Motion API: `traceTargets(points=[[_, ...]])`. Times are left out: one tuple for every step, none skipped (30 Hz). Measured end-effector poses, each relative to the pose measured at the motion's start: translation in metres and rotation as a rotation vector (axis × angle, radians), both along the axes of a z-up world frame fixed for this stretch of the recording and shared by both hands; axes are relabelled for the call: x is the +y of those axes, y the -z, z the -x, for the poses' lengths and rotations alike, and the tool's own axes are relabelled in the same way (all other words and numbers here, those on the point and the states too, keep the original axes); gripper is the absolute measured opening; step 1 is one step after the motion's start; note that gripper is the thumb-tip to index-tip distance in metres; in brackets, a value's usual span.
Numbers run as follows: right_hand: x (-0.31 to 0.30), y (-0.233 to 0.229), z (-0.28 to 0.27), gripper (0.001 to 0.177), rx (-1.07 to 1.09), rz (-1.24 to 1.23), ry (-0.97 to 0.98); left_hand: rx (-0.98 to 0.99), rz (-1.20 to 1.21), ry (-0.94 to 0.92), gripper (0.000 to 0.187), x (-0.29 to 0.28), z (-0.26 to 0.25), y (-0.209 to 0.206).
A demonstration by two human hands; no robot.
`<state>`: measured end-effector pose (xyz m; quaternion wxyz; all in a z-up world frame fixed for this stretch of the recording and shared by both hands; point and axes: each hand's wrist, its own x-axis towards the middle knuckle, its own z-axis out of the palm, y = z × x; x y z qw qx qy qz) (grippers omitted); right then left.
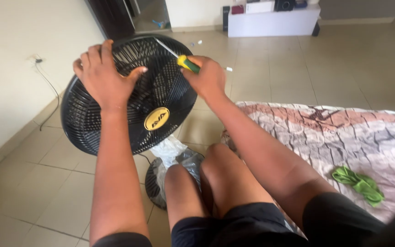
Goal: The person is using a screwdriver to assemble or disassemble a black floor fan while seated on a bed.
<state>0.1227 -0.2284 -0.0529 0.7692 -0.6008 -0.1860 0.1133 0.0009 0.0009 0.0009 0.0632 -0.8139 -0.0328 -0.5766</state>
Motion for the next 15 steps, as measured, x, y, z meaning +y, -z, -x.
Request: traceTargets(points=[[-0.002,-0.001,0.0,0.035,0.011,0.004,-0.001,0.011,0.004,-0.001,0.093,0.0,-0.001,0.0],[-0.003,-0.002,0.001,0.034,-0.018,0.042,0.068,0.006,-0.008,0.018,0.091,0.0,-0.001,0.0],[-0.002,-0.003,0.001,0.033,-0.049,0.079,0.132,-0.001,-0.022,0.033,0.088,0.002,0.0,0.0],[-0.006,-0.003,0.002,0.033,-0.041,0.082,0.126,0.008,-0.019,0.028,0.088,0.001,-0.001,0.0],[-0.009,-0.003,0.001,0.035,0.083,-0.022,-0.124,-0.008,-0.028,0.033,0.089,-0.001,-0.002,0.0],[-0.012,-0.004,0.001,0.037,0.209,-0.127,-0.372,-0.023,-0.038,0.038,0.09,-0.002,-0.003,0.0],[-0.013,-0.008,0.008,0.037,0.214,-0.119,-0.382,-0.02,-0.031,0.028,0.09,-0.003,-0.003,0.0],[-0.014,-0.012,0.015,0.036,0.265,-0.13,-0.392,-0.017,-0.03,0.025,0.09,-0.004,-0.004,0.001],[-0.014,-0.016,0.022,0.036,0.315,-0.142,-0.403,-0.016,-0.032,0.02,0.091,-0.004,-0.003,0.001],[-0.013,-0.011,0.022,0.036,0.319,-0.135,-0.414,-0.014,-0.026,0.008,0.091,-0.005,-0.001,0.003],[-0.012,-0.009,0.02,0.036,0.297,-0.181,-0.435,-0.013,-0.025,0.014,0.092,-0.005,-0.001,0.002],[-0.011,-0.007,0.018,0.035,0.276,-0.228,-0.455,-0.012,-0.024,0.019,0.093,-0.005,-0.001,0.0],[-0.008,-0.006,0.016,0.035,0.27,-0.223,-0.464,-0.02,-0.023,0.01,0.093,-0.005,0.0,0.001],[-0.006,-0.005,0.014,0.034,0.143,-0.16,-0.286,-0.016,-0.017,0.015,0.094,-0.005,0.001,0.002],[-0.004,-0.004,0.011,0.035,0.018,-0.1,-0.105,-0.013,-0.015,0.022,0.096,-0.006,0.001,0.001]])
